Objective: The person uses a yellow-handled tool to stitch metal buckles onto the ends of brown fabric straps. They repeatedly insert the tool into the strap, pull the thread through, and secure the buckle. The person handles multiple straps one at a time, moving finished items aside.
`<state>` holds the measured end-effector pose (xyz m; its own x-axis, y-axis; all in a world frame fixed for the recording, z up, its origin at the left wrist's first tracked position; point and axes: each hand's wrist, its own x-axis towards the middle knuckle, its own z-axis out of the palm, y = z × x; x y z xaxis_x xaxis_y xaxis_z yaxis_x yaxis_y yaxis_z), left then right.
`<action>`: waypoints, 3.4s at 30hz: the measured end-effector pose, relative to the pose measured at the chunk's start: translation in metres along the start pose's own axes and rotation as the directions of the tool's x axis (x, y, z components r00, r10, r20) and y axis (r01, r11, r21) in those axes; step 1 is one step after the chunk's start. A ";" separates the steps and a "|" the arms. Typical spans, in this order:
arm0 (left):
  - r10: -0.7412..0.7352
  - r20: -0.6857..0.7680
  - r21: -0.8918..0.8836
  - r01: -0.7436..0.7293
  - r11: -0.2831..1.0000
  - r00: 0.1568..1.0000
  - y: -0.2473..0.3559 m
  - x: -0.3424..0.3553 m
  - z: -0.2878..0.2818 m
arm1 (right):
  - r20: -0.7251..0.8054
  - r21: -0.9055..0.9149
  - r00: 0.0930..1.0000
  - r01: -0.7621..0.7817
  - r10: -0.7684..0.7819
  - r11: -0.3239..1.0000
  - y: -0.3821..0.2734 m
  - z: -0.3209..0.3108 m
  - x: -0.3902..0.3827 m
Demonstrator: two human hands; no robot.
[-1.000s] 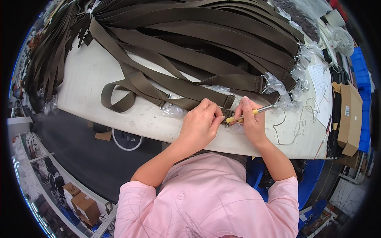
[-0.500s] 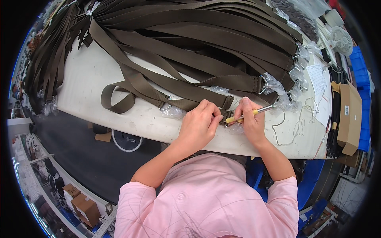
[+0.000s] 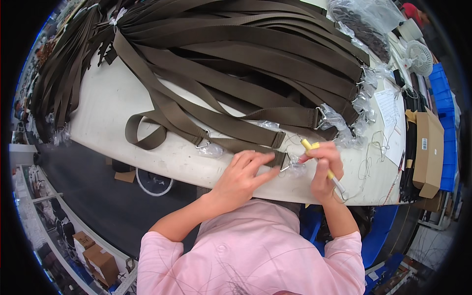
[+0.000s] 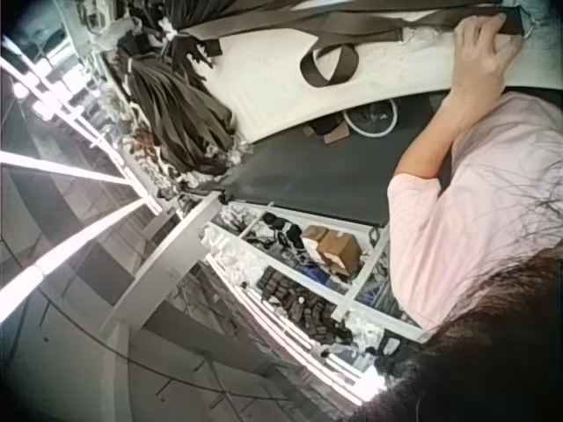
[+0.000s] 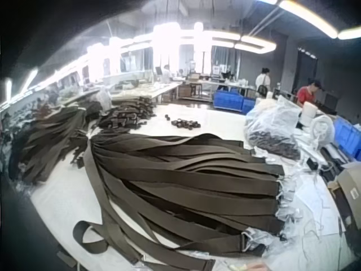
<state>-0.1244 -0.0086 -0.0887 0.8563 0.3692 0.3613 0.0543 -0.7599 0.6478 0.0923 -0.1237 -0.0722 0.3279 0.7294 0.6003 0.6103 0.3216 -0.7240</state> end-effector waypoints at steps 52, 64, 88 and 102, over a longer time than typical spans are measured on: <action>-0.489 0.145 -0.444 0.498 0.745 0.860 -0.007 0.026 0.011 | 0.368 -0.265 0.930 0.104 0.001 0.958 -0.007 -0.005 -0.011; -0.452 0.014 -0.432 0.413 0.802 0.892 0.001 0.020 0.016 | 0.364 -0.256 0.931 0.070 0.029 0.964 -0.005 -0.002 -0.012; -0.055 -0.179 0.001 0.057 0.998 0.982 0.009 0.035 0.013 | 0.372 -0.284 0.928 0.130 -0.016 0.950 -0.005 -0.001 -0.014; -0.409 0.050 -0.439 0.388 0.811 0.911 0.000 0.025 0.012 | 0.368 -0.284 0.929 0.146 -0.033 0.948 -0.004 -0.001 -0.015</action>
<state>-0.0970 -0.0059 -0.0877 0.7837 0.6203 0.0311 0.1502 -0.2379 0.9596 0.0855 -0.1360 -0.0780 0.0192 0.8893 0.4569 0.8311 0.2398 -0.5017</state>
